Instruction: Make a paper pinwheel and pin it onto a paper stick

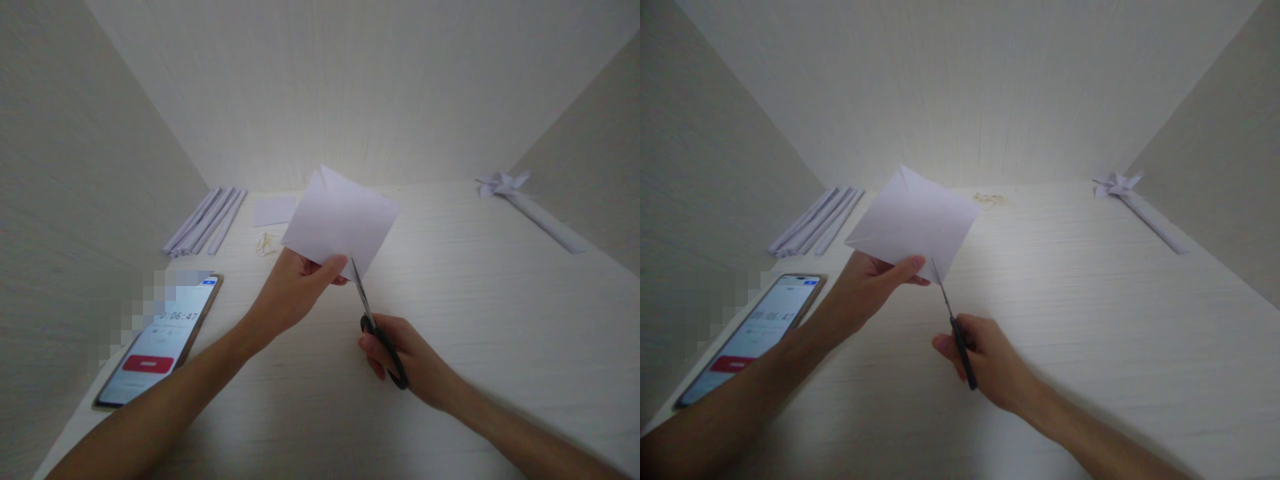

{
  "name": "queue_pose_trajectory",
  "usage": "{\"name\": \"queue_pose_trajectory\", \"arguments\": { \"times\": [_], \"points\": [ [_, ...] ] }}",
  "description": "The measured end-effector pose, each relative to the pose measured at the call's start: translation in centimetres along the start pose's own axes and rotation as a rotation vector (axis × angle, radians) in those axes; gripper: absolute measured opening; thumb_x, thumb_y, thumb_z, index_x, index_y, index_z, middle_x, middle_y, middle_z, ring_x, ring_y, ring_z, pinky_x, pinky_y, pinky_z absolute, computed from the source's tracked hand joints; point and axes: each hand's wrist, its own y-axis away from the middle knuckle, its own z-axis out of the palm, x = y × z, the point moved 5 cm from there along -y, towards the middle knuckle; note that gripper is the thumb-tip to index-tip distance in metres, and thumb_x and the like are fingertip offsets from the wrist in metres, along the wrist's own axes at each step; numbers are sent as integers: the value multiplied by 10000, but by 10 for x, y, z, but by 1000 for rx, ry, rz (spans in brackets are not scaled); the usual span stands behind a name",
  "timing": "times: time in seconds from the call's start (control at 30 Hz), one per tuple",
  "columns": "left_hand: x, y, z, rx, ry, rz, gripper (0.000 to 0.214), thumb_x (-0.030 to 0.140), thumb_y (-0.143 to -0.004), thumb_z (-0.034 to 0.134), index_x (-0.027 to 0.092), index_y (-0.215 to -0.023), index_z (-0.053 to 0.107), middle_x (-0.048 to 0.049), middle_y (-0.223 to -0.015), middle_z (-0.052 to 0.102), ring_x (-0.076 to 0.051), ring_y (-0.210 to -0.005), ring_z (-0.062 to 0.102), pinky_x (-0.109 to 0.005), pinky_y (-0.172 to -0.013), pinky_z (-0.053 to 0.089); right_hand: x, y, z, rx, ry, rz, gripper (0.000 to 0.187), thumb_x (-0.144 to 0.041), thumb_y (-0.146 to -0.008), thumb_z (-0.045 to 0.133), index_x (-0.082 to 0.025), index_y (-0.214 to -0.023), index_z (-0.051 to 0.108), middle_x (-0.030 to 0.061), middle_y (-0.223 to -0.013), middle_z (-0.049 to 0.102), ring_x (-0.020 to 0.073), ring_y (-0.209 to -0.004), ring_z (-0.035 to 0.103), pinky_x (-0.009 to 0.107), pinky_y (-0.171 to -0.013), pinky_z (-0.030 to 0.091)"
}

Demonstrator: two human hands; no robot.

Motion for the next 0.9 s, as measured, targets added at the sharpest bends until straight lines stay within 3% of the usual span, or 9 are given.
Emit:
{"name": "queue_pose_trajectory", "arguments": {
  "times": [0.9],
  "points": [
    [-2, -1, 1, -9, 59, -25, 184, 252, -660, 588, 103, -768, 596, -24, -722, 659, -119, -616, 609, -207, -567, 536, 3, 1, -1, 36, 30, 18, 426, -545, -760, 434, -182, -549, 361, -57, -422, 375, 52, -369, 308, 193, -349, 218]
  ]
}}
